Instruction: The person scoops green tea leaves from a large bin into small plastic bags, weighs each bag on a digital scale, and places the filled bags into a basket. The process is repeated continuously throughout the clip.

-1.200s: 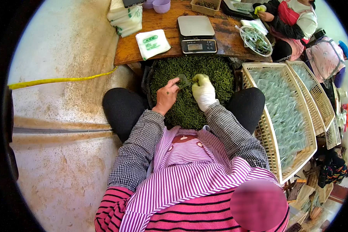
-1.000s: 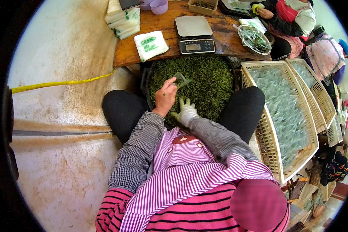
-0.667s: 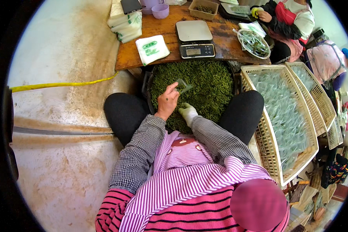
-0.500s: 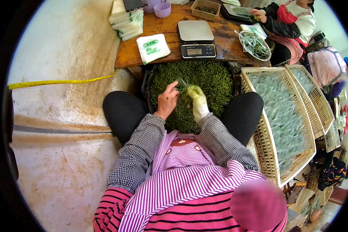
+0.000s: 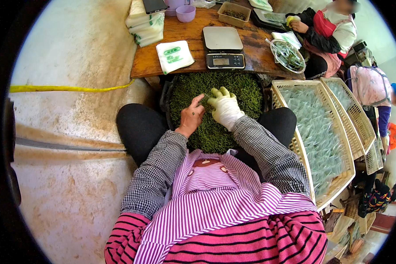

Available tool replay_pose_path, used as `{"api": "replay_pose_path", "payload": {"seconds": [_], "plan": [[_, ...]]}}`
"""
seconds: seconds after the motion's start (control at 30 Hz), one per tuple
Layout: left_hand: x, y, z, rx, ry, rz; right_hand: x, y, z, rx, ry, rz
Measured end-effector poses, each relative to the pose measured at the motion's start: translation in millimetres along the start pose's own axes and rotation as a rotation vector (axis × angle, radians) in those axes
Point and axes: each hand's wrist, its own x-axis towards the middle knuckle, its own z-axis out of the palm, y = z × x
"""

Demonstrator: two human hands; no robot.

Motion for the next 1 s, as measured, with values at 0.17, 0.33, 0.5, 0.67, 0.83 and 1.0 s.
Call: {"api": "replay_pose_path", "payload": {"seconds": [0.17,0.33,0.5,0.67,0.83,1.0], "plan": [[-1,-1,3,0.036,-0.046,0.032,2,3,19,0.173,0.163,0.08],[7,3,-6,0.048,-0.015,-0.06,-12,7,54,0.628,0.301,0.374],[11,7,-14,0.026,0.047,-0.027,-28,-56,131,0.289,-0.324,0.397],[8,4,-12,0.058,-0.013,-0.035,-13,-46,174,0.653,-0.173,0.534],[4,-3,-7,0.052,-0.005,-0.054,-16,-20,112,1.63,0.164,0.721],[4,-4,-3,0.073,-0.009,0.014,-12,-7,17,1.647,0.219,0.273]]}}
